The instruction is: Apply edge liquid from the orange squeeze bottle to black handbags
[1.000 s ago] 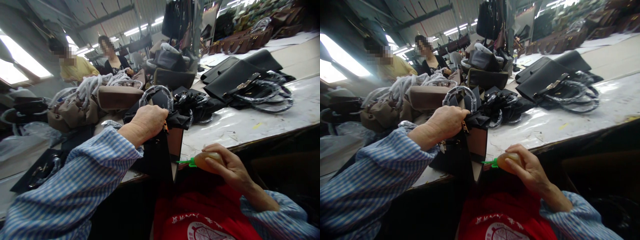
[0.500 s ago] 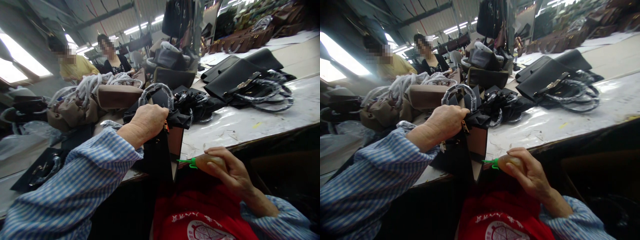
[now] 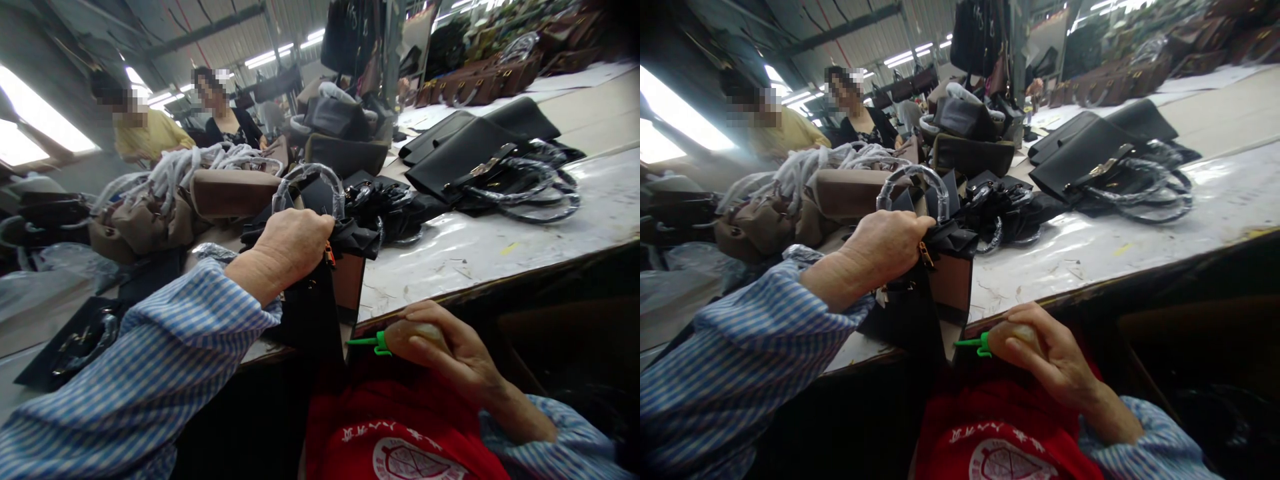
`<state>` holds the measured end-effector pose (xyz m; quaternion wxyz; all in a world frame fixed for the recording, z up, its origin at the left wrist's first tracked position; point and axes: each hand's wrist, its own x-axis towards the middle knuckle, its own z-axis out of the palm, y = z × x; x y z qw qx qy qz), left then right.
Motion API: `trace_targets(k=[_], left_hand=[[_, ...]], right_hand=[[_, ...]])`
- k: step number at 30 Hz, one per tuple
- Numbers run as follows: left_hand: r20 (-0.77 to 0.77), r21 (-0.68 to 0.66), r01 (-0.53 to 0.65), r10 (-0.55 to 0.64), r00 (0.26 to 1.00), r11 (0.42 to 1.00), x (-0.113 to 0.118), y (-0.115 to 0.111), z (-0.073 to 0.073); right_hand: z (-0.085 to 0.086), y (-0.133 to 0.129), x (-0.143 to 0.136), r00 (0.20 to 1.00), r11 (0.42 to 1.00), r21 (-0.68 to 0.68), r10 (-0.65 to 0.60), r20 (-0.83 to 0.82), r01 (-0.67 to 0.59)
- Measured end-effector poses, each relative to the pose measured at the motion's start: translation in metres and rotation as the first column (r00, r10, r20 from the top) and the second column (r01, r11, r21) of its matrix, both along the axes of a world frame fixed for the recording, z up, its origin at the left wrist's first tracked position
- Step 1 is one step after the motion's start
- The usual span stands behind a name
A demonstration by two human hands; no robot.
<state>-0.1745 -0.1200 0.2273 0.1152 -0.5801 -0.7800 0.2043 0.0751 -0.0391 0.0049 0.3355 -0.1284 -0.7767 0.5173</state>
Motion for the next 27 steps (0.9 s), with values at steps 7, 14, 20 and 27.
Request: trace_targets(k=[7,14,20,27], left_hand=[[-0.014,-0.025,-0.006,0.005,1.0,1.0,0.002,-0.006,0.005],[-0.025,0.017,-0.018,0.019,1.0,1.0,0.004,-0.014,0.008],[-0.037,0.036,-0.05,0.051,0.998,0.998,0.01,-0.019,0.012],[-0.071,0.02,-0.131,0.132,0.989,0.991,0.019,-0.031,0.019]], right_hand=[[-0.001,-0.002,0.005,0.998,0.999,0.043,0.004,-0.063,-0.001],[-0.009,-0.003,0.004,0.991,0.996,0.067,-0.047,-0.127,0.056],[-0.009,-0.008,0.006,0.989,0.996,0.046,-0.066,-0.134,0.072],[-0.011,-0.013,0.013,0.989,0.999,0.042,0.036,-0.141,-0.031]])
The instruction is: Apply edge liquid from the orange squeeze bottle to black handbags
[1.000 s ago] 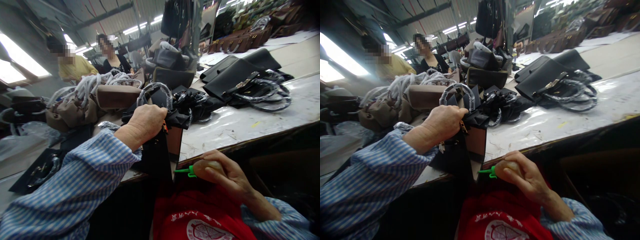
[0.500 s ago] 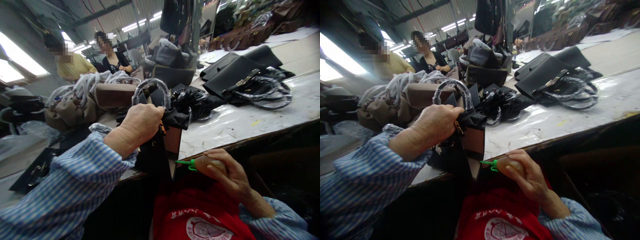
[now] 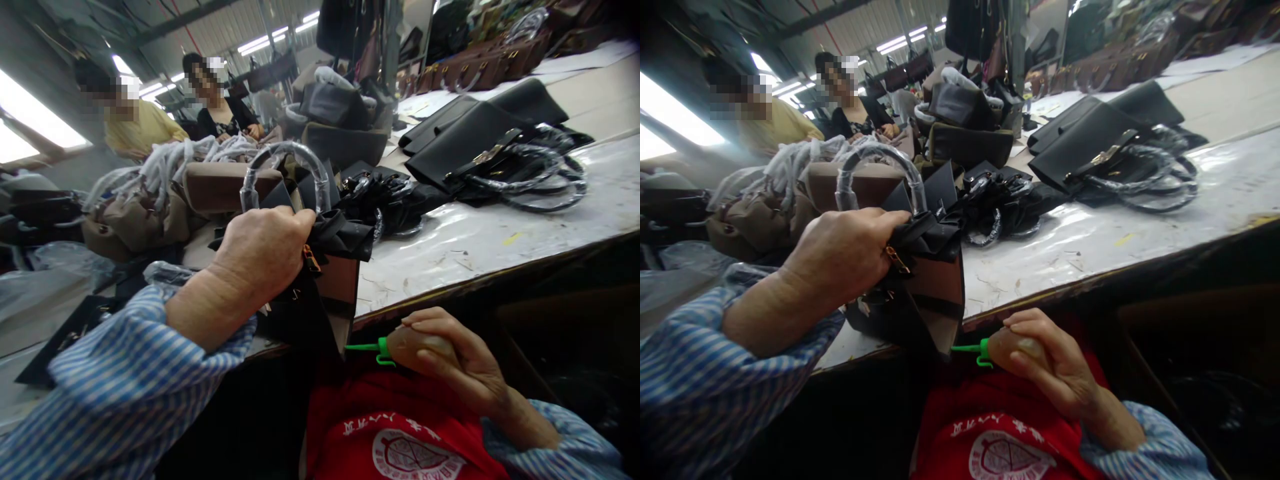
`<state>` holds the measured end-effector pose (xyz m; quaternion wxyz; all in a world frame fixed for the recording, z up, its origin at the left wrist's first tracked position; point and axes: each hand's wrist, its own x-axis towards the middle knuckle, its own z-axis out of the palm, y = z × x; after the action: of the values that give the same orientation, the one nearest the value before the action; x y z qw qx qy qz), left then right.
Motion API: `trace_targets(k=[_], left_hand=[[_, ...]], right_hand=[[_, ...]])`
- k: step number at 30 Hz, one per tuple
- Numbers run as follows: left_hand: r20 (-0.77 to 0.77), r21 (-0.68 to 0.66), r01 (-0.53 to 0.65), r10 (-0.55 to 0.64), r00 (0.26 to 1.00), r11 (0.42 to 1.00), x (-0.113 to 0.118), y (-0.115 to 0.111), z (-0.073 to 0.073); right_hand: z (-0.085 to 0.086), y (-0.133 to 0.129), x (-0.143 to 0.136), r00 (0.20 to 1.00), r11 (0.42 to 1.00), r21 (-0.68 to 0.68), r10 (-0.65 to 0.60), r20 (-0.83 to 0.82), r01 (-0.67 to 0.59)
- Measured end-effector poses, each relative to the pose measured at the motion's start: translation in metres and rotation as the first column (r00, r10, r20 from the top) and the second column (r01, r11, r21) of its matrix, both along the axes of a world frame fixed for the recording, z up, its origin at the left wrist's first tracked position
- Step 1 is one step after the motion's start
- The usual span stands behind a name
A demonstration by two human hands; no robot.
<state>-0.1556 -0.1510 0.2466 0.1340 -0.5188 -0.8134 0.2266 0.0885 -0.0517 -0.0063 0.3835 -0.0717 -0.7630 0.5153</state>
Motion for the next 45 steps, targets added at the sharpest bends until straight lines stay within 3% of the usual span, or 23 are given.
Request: trace_targets(k=[3,7,12,16,20,23,28,32,35,40,45], left_hand=[[-0.008,0.008,-0.018,0.018,1.0,1.0,0.004,-0.007,0.002],[0.01,0.037,-0.026,0.026,1.0,0.999,0.008,-0.017,0.004],[0.02,0.127,-0.002,-0.001,1.0,0.992,0.009,-0.035,0.002],[-0.004,0.234,0.097,-0.099,0.995,0.967,0.009,-0.052,-0.002],[-0.022,0.336,0.204,-0.209,0.978,0.92,0.008,-0.066,-0.005],[-0.02,0.391,0.264,-0.279,0.96,0.882,0.008,-0.078,-0.007],[-0.074,0.409,0.283,-0.278,0.958,0.867,0.009,-0.101,-0.009],[-0.044,0.385,0.204,-0.203,0.978,0.9,0.016,-0.119,-0.007],[0.02,0.375,0.125,-0.142,0.99,0.919,0.021,-0.131,-0.007],[0.151,0.451,0.027,-0.106,0.983,0.892,0.024,-0.152,-0.014],[0.219,0.485,-0.063,-0.052,0.974,0.873,0.026,-0.173,-0.019]], right_hand=[[-0.001,-0.002,0.002,0.999,0.999,0.003,-0.05,-0.014,0.05],[-0.001,-0.003,0.002,0.999,0.999,0.008,0.042,0.017,-0.042],[0.0,-0.005,0.003,1.0,0.999,0.039,-0.007,-0.012,0.007],[0.007,-0.005,0.003,0.999,0.993,0.115,0.041,0.009,-0.042],[0.017,-0.004,0.0,0.999,0.99,0.139,-0.023,-0.029,0.027],[0.024,-0.004,-0.001,0.999,0.978,0.202,0.049,-0.005,-0.047],[0.032,-0.006,-0.002,0.998,0.949,0.314,0.049,-0.047,-0.031],[0.036,-0.009,-0.002,0.995,0.948,0.306,0.097,-0.002,-0.092],[0.037,-0.009,0.0,0.998,0.967,0.247,0.056,0.001,-0.055],[0.034,-0.007,-0.005,0.999,0.987,0.155,-0.032,-0.015,0.034],[0.029,-0.013,-0.021,0.998,0.975,0.223,0.011,-0.067,0.004]])
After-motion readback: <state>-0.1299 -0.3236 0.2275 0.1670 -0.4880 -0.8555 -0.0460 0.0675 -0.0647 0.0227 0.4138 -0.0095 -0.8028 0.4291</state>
